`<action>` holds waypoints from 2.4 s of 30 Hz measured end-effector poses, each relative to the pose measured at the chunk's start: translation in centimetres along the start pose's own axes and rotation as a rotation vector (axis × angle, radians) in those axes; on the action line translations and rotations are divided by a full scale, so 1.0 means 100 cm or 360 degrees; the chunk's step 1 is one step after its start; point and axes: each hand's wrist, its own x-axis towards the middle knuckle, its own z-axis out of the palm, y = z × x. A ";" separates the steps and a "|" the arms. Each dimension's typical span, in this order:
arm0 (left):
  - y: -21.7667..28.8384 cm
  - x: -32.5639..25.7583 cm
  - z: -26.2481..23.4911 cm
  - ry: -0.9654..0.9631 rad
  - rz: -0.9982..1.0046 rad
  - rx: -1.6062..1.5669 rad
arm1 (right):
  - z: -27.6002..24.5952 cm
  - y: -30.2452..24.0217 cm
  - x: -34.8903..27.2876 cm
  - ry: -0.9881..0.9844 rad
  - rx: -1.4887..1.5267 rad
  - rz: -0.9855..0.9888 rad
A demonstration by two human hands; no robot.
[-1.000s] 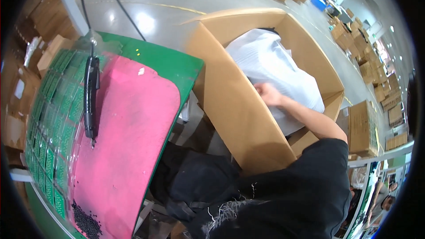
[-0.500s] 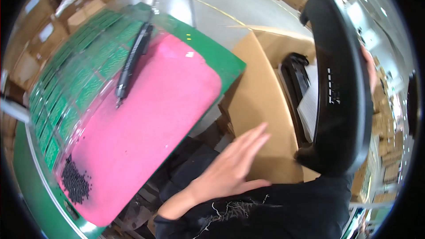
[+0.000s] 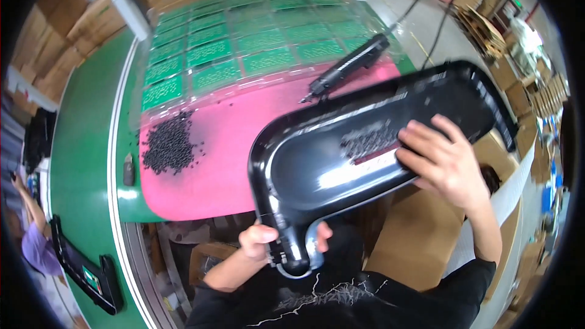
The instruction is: Installing circuit boards into black plastic housings and securing them with screws using an electric screwdriver.
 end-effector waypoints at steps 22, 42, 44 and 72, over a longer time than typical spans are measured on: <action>0.162 0.071 0.007 0.0501 0.0188 0.4260 | 0.120 -0.026 0.314 0.0148 0.0615 0.0182; 0.168 0.076 0.030 0.0471 0.0940 0.4288 | 0.081 -0.002 0.290 0.1279 0.0475 0.0026; 0.173 0.078 0.038 0.0552 0.1559 0.4202 | 0.068 0.006 0.265 0.1194 0.0723 0.0042; 0.141 0.080 0.029 -0.0193 0.0402 0.3586 | 0.068 0.009 0.076 -0.0110 0.1700 0.0279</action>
